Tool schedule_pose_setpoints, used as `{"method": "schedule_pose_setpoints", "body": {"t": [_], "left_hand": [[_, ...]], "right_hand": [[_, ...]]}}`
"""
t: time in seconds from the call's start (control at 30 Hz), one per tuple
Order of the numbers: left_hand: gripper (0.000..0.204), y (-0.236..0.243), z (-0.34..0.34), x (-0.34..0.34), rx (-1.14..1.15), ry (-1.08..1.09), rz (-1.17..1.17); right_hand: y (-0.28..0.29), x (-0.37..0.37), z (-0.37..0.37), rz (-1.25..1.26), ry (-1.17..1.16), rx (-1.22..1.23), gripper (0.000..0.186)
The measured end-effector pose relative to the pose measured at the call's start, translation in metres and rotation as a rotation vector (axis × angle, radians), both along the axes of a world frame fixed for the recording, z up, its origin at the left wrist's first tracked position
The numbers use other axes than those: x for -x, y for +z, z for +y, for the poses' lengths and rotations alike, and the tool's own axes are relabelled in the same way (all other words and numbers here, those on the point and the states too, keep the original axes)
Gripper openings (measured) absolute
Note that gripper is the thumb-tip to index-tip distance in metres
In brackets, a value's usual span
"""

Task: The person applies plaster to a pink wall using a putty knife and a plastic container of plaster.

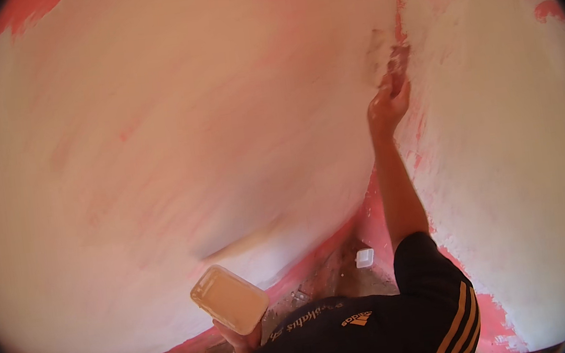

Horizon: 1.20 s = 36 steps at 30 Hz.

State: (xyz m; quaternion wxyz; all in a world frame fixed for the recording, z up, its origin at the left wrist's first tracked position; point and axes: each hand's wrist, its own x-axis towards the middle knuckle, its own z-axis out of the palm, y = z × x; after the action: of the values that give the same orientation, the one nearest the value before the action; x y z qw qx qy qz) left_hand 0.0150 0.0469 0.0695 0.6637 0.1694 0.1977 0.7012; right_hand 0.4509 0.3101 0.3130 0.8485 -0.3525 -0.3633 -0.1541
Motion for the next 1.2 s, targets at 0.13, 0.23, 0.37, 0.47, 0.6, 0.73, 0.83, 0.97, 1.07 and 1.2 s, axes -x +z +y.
{"method": "schedule_pose_setpoints", "body": {"t": [0.13,0.23,0.37,0.47,0.6,0.73,0.83,0.97,1.07,1.2], "left_hand": [[0.033,0.040,0.042,-0.124,0.094,0.078,-0.025],[0.026,0.048,0.068,-0.192,0.021,0.243,0.357],[0.026,0.067,0.089,-0.267,0.003,0.270,0.189],[0.026,0.052,0.093,-0.298,0.036,0.267,0.182],[0.038,0.041,0.113,-0.335,0.054,0.084,-0.069],[0.055,0.025,0.123,-0.355,0.071,0.076,-0.099],[0.055,-0.003,0.117,-0.327,0.018,0.082,-0.141],[0.050,-0.004,0.077,-0.261,0.112,0.188,-0.181],[0.045,-0.013,0.050,-0.200,0.144,0.225,-0.167],[0.042,-0.012,0.010,-0.111,0.118,0.257,-0.099]], "right_hand": [[0.059,-0.183,0.071,0.007,-0.164,0.199,0.035],[0.093,-0.249,0.111,-0.065,-0.214,0.176,0.043],[0.102,-0.254,0.139,-0.362,-0.387,0.159,0.045],[0.069,-0.180,0.116,-0.571,-0.286,0.286,0.049],[0.027,-0.038,0.083,-0.287,1.259,-0.109,0.056],[-0.015,0.063,0.029,-0.742,0.553,-0.139,0.035],[-0.037,0.060,0.054,-0.695,0.700,-0.280,0.036],[-0.051,-0.024,0.096,-0.333,0.437,-0.276,0.028],[-0.039,-0.127,0.093,-0.081,0.070,0.032,0.037],[-0.054,-0.047,0.081,0.086,0.111,0.243,0.027]]}}
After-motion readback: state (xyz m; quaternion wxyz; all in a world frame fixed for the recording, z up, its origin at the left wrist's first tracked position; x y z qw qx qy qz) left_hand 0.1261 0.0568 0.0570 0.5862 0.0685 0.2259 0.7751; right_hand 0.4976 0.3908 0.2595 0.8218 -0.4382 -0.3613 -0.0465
